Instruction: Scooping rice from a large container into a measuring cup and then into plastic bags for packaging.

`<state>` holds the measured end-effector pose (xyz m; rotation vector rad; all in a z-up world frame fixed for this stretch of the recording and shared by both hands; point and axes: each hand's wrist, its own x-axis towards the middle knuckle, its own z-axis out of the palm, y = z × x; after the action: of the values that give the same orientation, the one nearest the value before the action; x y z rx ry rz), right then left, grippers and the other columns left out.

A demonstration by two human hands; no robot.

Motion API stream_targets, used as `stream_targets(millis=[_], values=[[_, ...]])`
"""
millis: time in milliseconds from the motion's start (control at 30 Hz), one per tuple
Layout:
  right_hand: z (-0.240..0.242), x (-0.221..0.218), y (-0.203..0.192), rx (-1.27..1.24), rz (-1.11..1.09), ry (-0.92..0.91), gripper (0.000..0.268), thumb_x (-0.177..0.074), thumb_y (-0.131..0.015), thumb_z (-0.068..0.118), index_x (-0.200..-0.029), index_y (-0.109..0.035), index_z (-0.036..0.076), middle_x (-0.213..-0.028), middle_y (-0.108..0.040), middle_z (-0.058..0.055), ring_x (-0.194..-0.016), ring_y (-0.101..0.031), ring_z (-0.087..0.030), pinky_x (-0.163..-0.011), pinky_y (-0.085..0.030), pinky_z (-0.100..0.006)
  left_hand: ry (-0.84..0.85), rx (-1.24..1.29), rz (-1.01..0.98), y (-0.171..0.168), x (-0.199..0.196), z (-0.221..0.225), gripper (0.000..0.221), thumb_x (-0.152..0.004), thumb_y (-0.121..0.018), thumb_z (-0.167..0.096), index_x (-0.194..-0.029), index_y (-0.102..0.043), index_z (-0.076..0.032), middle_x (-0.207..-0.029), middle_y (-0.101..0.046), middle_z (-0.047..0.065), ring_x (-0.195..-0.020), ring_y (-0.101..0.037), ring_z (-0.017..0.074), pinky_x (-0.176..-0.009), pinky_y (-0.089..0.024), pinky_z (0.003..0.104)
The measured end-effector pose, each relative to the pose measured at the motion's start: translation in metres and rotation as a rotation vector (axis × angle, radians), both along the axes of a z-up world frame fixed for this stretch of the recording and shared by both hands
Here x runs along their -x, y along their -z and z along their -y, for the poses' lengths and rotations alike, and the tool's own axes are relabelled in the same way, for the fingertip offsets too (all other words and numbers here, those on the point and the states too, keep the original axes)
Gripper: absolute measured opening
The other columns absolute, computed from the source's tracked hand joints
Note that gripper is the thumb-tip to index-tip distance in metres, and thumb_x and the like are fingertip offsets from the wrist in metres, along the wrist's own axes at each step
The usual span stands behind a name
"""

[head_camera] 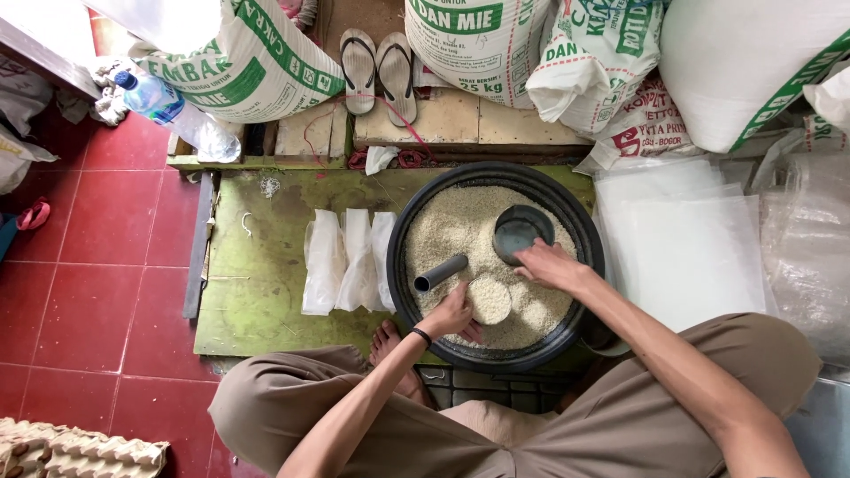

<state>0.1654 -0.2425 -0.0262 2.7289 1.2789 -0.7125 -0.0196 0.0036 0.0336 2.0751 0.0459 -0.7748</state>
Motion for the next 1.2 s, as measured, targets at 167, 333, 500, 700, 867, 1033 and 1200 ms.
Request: stream_targets(millis=[167,333,500,700,867,1033,1200], values=[[-0.023,0.003,-0.151,-0.267,-0.215,0.196,0.041,-0.102,-0.056,0.038,-0.132,-0.063,0.011,-0.122,-0.069,-0.018,-0.119,-0.063,-0.04,-0.089,-0.057,-0.057,-0.185,0.063,-0.006,-0.048,-0.006,0.019,0.05,-0.099,-0.04,-0.025,-0.145,-0.04,-0.007,-0.118,-0.063,0.038,-0.115,-0.06,0.0554,-0.102,-0.048,0.066],[-0.005,0.028,-0.164,-0.628,-0.374,0.571,0.043,-0.105,-0.052,0.043,-0.121,-0.069,0.007,-0.106,-0.073,-0.019,-0.094,-0.07,-0.034,-0.073,-0.059,-0.046,-0.266,0.277,-0.057,-0.14,-0.022,0.029,0.042,-0.1,-0.035,-0.018,-0.139,-0.035,-0.003,-0.087,-0.07,0.035,-0.086,-0.072,0.045,-0.08,-0.06,0.057],[-0.013,0.062,-0.17,-0.937,-0.91,1.116,0.066,-0.097,-0.059,0.061,-0.134,-0.063,0.006,-0.122,-0.064,-0.013,-0.108,-0.062,-0.029,-0.091,-0.054,-0.047,-0.297,0.433,-0.047,-0.174,-0.041,0.032,0.052,-0.103,-0.029,-0.013,-0.152,-0.021,0.002,-0.083,-0.072,0.033,-0.075,-0.076,0.0378,-0.074,-0.065,0.051],[-0.006,0.055,-0.164,-1.043,-1.227,1.259,0.084,-0.093,-0.056,0.066,-0.154,-0.042,0.011,-0.135,-0.055,-0.014,-0.117,-0.057,-0.034,-0.097,-0.045,-0.052,-0.227,0.333,-0.031,-0.217,-0.054,0.046,0.057,-0.1,-0.033,-0.014,-0.154,-0.021,0.002,-0.082,-0.075,0.027,-0.075,-0.078,0.0319,-0.079,-0.064,0.044],[-0.007,0.051,-0.184,-1.116,-1.329,1.266,0.082,-0.091,-0.057,0.063,-0.148,-0.048,0.006,-0.139,-0.056,-0.02,-0.119,-0.057,-0.036,-0.105,-0.042,-0.062,-0.236,0.167,0.022,-0.265,-0.055,0.064,0.06,-0.098,-0.042,-0.024,-0.155,-0.035,-0.008,-0.112,-0.066,0.038,-0.116,-0.064,0.0497,-0.102,-0.049,0.06],[-0.012,0.048,-0.204,-1.18,-1.372,1.326,0.085,-0.088,-0.052,0.071,-0.144,-0.052,0.008,-0.138,-0.058,-0.015,-0.12,-0.057,-0.031,-0.106,-0.043,-0.057,-0.257,0.306,0.007,-0.24,-0.059,0.05,0.062,-0.099,-0.035,-0.016,-0.156,-0.022,0.002,-0.084,-0.074,0.029,-0.086,-0.077,0.0343,-0.091,-0.059,0.048],[-0.007,0.039,-0.191,-1.215,-1.425,1.28,0.08,-0.089,-0.05,0.075,-0.135,-0.06,0.011,-0.124,-0.066,-0.009,-0.106,-0.066,-0.026,-0.094,-0.054,-0.054,-0.259,0.367,0.004,-0.239,-0.067,0.043,0.059,-0.101,-0.035,-0.013,-0.155,-0.022,0.006,-0.079,-0.071,0.034,-0.081,-0.077,0.0367,-0.08,-0.063,0.046]])
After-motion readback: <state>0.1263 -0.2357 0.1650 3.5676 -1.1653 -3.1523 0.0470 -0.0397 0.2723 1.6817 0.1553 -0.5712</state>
